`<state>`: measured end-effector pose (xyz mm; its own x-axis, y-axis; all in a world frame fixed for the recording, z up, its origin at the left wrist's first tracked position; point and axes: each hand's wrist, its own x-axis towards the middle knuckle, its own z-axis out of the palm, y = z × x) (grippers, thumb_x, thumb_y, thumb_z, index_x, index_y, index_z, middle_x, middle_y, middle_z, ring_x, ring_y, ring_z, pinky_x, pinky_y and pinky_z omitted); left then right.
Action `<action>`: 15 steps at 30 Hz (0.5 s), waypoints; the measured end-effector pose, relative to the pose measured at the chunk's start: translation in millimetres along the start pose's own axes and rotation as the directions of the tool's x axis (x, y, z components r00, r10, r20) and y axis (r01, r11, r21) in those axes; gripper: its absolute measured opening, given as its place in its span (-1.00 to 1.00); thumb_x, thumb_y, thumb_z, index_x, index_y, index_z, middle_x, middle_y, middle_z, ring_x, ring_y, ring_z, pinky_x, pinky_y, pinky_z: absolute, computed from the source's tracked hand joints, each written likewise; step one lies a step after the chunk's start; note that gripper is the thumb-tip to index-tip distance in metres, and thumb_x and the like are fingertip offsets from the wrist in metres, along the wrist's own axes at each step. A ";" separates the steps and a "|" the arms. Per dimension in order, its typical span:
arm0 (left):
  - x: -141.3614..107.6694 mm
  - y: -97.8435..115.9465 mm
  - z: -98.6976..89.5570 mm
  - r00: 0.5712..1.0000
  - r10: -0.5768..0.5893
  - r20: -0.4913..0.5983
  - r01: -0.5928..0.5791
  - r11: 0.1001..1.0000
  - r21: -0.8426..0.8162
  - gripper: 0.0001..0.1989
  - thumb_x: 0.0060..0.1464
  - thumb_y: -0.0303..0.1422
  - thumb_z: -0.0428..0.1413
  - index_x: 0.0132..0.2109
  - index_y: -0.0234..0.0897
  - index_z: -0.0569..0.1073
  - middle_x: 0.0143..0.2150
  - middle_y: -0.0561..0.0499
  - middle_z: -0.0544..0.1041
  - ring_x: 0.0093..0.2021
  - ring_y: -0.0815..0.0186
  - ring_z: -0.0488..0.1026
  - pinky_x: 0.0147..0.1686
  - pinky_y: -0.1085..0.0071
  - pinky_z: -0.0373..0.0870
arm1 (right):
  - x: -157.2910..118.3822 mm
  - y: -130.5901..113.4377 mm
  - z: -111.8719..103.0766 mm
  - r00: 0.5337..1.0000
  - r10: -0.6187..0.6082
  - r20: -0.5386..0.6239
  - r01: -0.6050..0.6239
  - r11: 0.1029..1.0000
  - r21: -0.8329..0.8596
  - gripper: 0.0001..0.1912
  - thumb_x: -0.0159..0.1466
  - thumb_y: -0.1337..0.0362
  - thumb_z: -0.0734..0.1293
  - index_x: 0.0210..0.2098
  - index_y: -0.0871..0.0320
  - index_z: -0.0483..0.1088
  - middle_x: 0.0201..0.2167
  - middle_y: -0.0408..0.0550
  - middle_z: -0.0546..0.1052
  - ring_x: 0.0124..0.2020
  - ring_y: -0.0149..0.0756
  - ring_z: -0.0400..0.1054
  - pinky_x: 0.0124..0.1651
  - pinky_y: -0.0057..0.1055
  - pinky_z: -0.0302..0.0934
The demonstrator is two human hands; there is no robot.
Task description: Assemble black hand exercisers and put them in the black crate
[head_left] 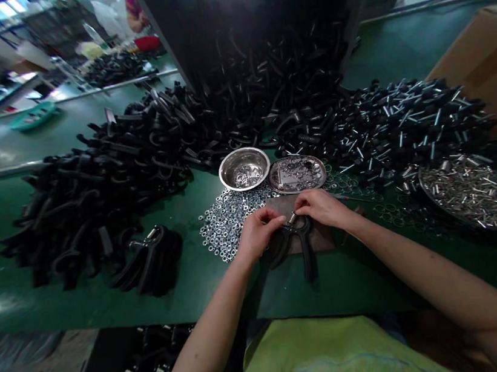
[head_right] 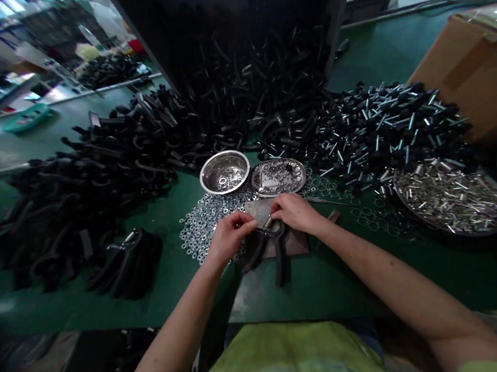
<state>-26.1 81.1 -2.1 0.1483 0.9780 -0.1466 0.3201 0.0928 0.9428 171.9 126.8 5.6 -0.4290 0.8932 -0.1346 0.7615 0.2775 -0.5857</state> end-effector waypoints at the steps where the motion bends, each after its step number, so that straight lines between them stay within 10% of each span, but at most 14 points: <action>1: -3.0 -0.8 2.1 0.998 0.064 -0.006 -0.063 0.994 0.090 -0.82 -0.04 -0.25 0.22 -0.41 -0.28 0.48 -0.42 0.05 0.48 -0.37 0.34 0.40 -0.33 0.42 0.28 | 1.7 -1.4 -1.6 1.000 0.020 0.019 -0.019 1.000 -0.025 -0.93 0.11 0.32 0.36 -0.40 0.13 0.50 -0.38 -0.11 0.55 -0.32 -0.32 0.40 -0.28 -0.46 0.16; 5: -8.9 -2.7 14.7 0.973 0.226 0.039 -0.226 0.912 0.342 -0.91 -0.09 -0.31 0.28 -0.43 -0.20 0.54 -0.27 0.03 0.50 -0.15 0.24 0.38 -0.08 0.29 0.21 | 6.5 -8.1 -7.3 0.995 0.076 0.066 -0.068 0.991 -0.116 -0.94 0.09 0.28 0.36 -0.41 0.08 0.49 -0.41 -0.13 0.55 -0.34 -0.29 0.40 -0.31 -0.44 0.13; 15: -5.1 -11.4 27.8 0.984 0.169 0.050 -0.175 0.919 0.354 -0.88 -0.09 -0.35 0.28 -0.43 -0.25 0.48 -0.35 0.05 0.47 -0.22 0.28 0.37 -0.15 0.34 0.24 | -8.6 -13.5 4.6 0.999 0.034 -0.010 -0.035 0.987 -0.154 -0.88 0.21 0.30 0.28 -0.24 0.12 0.41 -0.20 -0.06 0.51 -0.16 -0.27 0.37 -0.17 -0.40 0.15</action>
<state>-4.4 69.9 -20.4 0.2465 0.9691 0.0000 0.5993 -0.1524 0.7859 163.1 113.8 11.0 -0.3982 0.9056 -0.1461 0.8417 0.2974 -0.4506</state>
